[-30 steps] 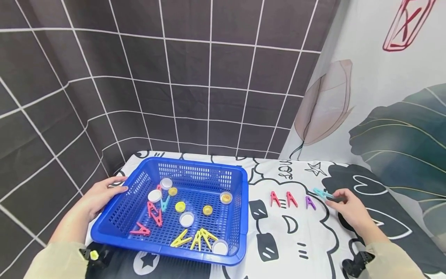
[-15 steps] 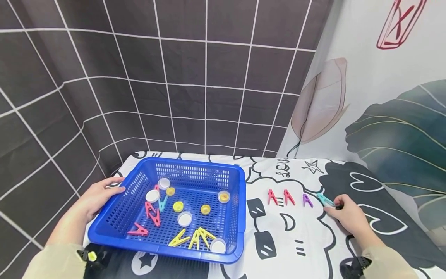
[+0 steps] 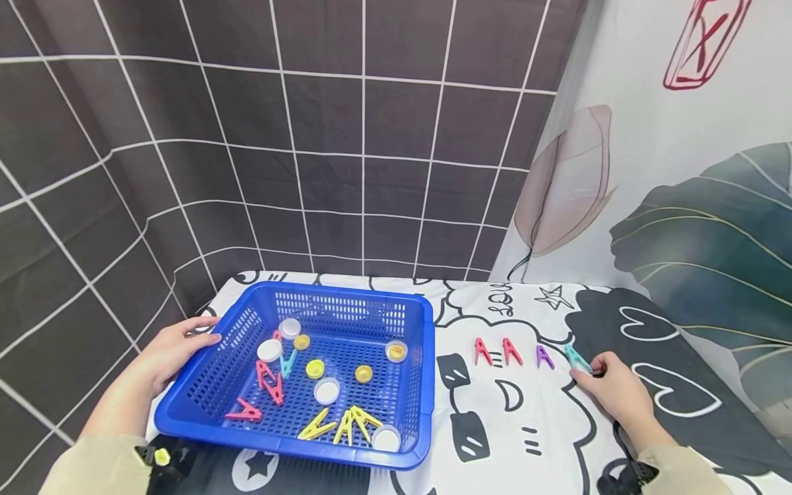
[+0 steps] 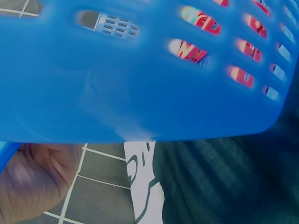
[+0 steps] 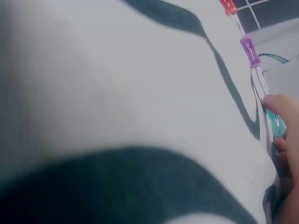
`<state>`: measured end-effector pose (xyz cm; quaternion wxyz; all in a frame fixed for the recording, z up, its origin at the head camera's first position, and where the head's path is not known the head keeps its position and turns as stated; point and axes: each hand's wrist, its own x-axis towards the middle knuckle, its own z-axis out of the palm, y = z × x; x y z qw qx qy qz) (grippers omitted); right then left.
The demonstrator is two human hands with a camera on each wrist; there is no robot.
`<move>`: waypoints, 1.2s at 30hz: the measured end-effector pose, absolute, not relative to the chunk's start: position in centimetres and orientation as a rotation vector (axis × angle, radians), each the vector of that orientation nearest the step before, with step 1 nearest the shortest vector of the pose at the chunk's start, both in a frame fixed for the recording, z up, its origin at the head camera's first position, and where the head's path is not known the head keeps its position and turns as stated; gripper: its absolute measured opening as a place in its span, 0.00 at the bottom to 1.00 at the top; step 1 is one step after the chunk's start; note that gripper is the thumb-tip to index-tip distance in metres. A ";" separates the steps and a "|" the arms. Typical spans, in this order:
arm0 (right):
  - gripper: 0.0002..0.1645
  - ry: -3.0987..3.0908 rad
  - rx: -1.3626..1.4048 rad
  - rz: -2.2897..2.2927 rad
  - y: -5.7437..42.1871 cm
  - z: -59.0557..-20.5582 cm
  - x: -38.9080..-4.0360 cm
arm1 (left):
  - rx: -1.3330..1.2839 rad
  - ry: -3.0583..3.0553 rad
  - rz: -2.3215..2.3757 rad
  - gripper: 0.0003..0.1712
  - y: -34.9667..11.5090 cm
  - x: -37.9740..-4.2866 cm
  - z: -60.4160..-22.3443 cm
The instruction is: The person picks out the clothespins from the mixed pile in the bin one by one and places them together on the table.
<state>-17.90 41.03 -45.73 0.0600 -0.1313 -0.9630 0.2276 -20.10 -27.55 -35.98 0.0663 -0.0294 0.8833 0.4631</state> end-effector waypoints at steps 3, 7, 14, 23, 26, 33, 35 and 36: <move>0.29 -2.918 -0.397 0.676 40.9 -45.8 -17.9 | -0.091 2.659 1.405 0.36 -27.5 -20.0 -36.0; 0.28 -2.919 -0.398 0.662 40.8 -45.7 -17.8 | -0.099 2.645 1.426 0.36 -27.6 -20.0 -36.1; 0.28 -2.925 -0.430 0.642 40.4 -45.4 -17.8 | -0.106 2.654 1.415 0.36 -27.6 -19.9 -36.0; 0.34 -2.945 -0.387 0.651 40.6 -45.2 -18.1 | -0.111 2.656 1.407 0.36 -27.5 -19.8 -35.9; 0.37 -2.933 -0.402 0.667 40.7 -44.9 -18.2 | -0.096 2.650 1.414 0.37 -27.5 -19.9 -35.9; 0.36 -2.868 -0.465 0.621 40.0 -43.7 -18.4 | -0.130 2.569 1.473 0.37 -27.7 -20.0 -35.9; 0.35 -2.850 -0.444 0.604 39.7 -43.3 -18.5 | -0.129 2.568 1.467 0.37 -27.7 -20.0 -35.9; 0.35 -2.843 -0.435 0.604 39.5 -43.1 -18.6 | -0.128 2.569 1.464 0.37 -27.7 -20.1 -35.9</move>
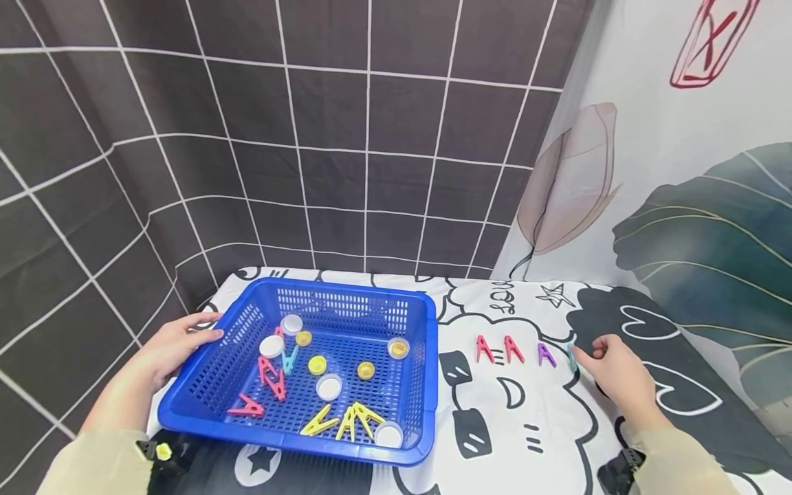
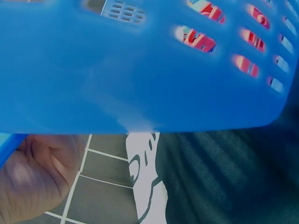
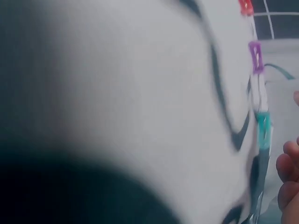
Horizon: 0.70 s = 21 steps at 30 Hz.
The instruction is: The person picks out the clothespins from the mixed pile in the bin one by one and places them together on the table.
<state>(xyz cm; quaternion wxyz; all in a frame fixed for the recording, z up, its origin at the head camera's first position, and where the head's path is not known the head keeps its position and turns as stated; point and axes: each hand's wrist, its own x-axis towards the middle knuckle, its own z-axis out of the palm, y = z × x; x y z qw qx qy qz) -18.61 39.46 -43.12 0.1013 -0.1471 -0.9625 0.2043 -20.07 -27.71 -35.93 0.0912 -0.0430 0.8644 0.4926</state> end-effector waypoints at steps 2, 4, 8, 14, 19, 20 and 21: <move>0.36 -2.839 -0.413 0.615 39.0 -42.7 -18.9 | -0.133 2.572 1.459 0.37 -27.7 -20.1 -36.0; 0.36 -2.834 -0.385 0.622 38.4 -42.4 -19.3 | -0.136 2.576 1.454 0.37 -27.7 -20.0 -36.0; 0.37 -2.826 -0.269 0.638 37.1 -41.8 -20.0 | -0.142 2.572 1.459 0.37 -27.6 -20.0 -35.9; 0.37 -2.837 -0.069 0.660 34.6 -40.6 -21.0 | -0.147 2.559 1.482 0.37 -27.6 -20.0 -35.9; 0.36 -2.864 0.027 0.686 32.3 -39.8 -21.7 | -0.142 2.567 1.489 0.37 -27.5 -20.0 -35.8; 0.36 -2.863 0.048 0.693 31.9 -39.8 -21.8 | -0.142 2.568 1.488 0.37 -27.5 -19.9 -35.9; 0.36 -2.860 0.073 0.702 31.6 -39.7 -21.9 | -0.143 2.570 1.486 0.37 -27.6 -19.9 -35.9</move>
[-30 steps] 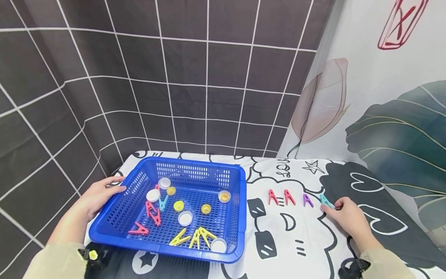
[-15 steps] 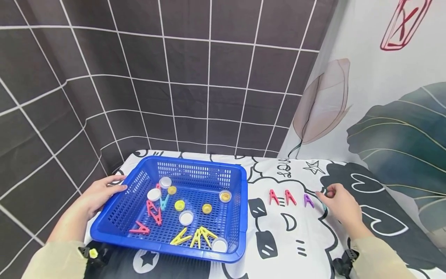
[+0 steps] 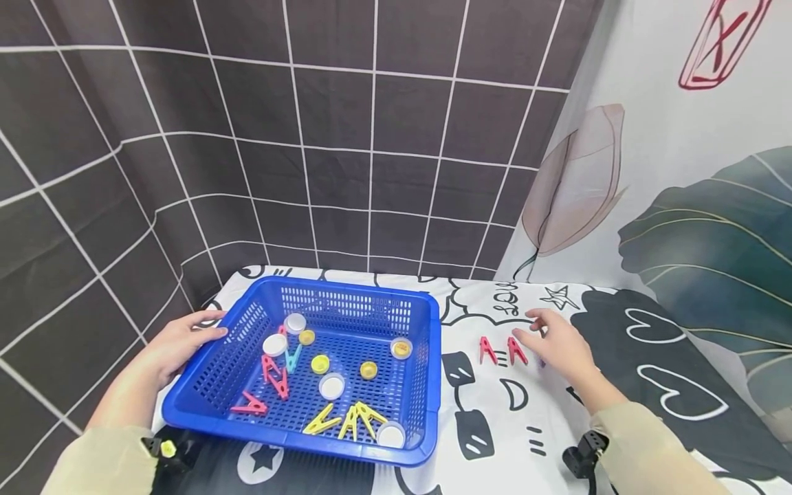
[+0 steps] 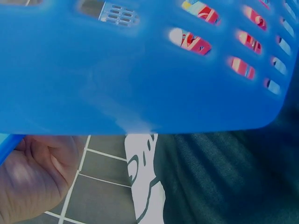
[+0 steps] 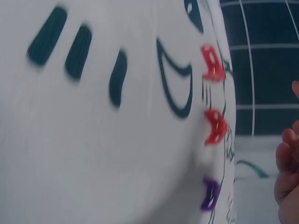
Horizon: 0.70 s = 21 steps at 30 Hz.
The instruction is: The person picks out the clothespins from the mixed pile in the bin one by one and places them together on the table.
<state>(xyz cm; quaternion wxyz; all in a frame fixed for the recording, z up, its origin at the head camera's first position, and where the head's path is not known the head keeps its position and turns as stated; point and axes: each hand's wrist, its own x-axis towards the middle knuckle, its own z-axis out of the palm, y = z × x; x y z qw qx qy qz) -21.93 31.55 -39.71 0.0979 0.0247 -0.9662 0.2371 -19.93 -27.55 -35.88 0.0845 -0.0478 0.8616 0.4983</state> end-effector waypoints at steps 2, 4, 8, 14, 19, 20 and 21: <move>0.36 -2.851 0.131 0.712 30.9 -39.6 -22.2 | -0.142 2.571 1.482 0.37 -27.6 -19.9 -35.9; 0.35 -2.835 0.189 0.721 30.3 -39.5 -22.4 | -0.140 2.572 1.481 0.37 -27.6 -19.9 -35.9; 0.32 -2.824 0.281 0.747 29.1 -39.1 -22.7 | -0.144 2.574 1.476 0.37 -27.6 -19.9 -35.9; 0.32 -2.808 0.360 0.796 27.0 -38.4 -23.0 | -0.147 2.577 1.478 0.36 -27.6 -19.9 -35.8; 0.33 -2.776 0.436 0.810 25.1 -37.5 -23.0 | -0.143 2.569 1.495 0.36 -27.5 -19.9 -35.9; 0.33 -2.774 0.451 0.809 24.8 -37.4 -23.0 | -0.144 2.566 1.498 0.36 -27.5 -19.9 -35.9; 0.33 -2.772 0.467 0.802 24.5 -37.2 -23.1 | -0.146 2.565 1.498 0.36 -27.5 -19.9 -35.9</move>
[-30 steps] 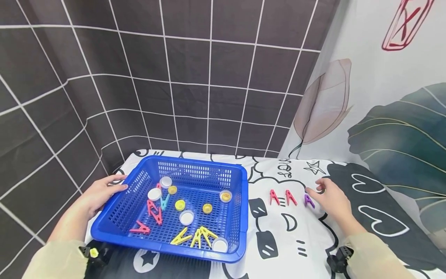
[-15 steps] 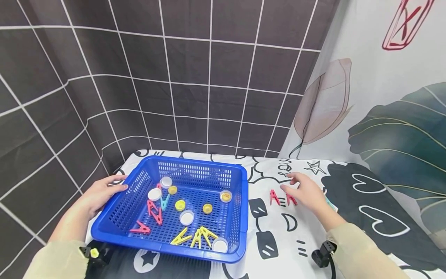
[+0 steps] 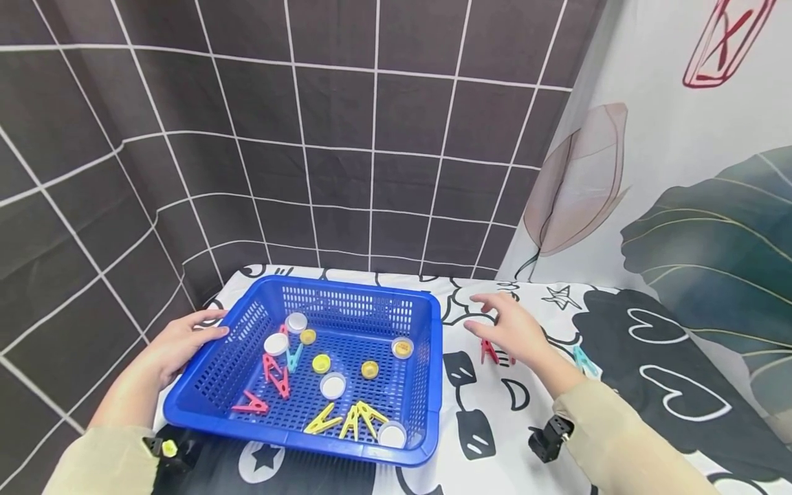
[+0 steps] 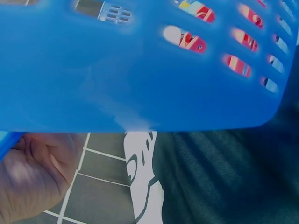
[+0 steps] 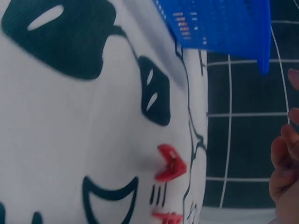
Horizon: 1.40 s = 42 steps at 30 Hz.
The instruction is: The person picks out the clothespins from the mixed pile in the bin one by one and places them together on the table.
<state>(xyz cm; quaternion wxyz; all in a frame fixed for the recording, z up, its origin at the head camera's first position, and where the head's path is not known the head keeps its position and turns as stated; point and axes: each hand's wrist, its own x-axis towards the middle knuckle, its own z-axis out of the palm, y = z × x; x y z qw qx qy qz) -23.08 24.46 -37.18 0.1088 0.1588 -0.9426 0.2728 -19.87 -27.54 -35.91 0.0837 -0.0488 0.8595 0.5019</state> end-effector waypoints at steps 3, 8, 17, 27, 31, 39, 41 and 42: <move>0.33 -2.780 0.514 0.796 23.6 -36.6 -23.2 | -0.148 2.566 1.491 0.37 -27.6 -19.9 -35.9; 0.32 -2.781 0.568 0.800 21.7 -35.5 -23.5 | -0.149 2.563 1.499 0.37 -27.7 -19.9 -35.9; 0.31 -2.738 0.766 0.753 18.1 -33.8 -23.2 | -0.130 2.569 1.496 0.37 -27.7 -19.9 -35.9; 0.31 -2.753 0.938 0.774 15.2 -33.0 -22.8 | -0.151 2.542 1.485 0.38 -27.7 -19.9 -35.9; 0.32 -2.797 0.988 0.779 14.3 -32.8 -22.6 | -0.154 2.535 1.500 0.38 -27.7 -20.0 -35.9; 0.36 -2.934 1.313 0.830 12.4 -32.6 -22.3 | -0.177 2.521 1.490 0.39 -27.7 -19.9 -35.9; 0.36 -2.958 1.418 0.789 11.9 -32.8 -22.3 | -0.178 2.523 1.482 0.39 -27.7 -20.0 -35.9; 0.36 -2.973 1.460 0.769 11.7 -32.9 -22.3 | -0.177 2.524 1.480 0.39 -27.7 -20.0 -35.9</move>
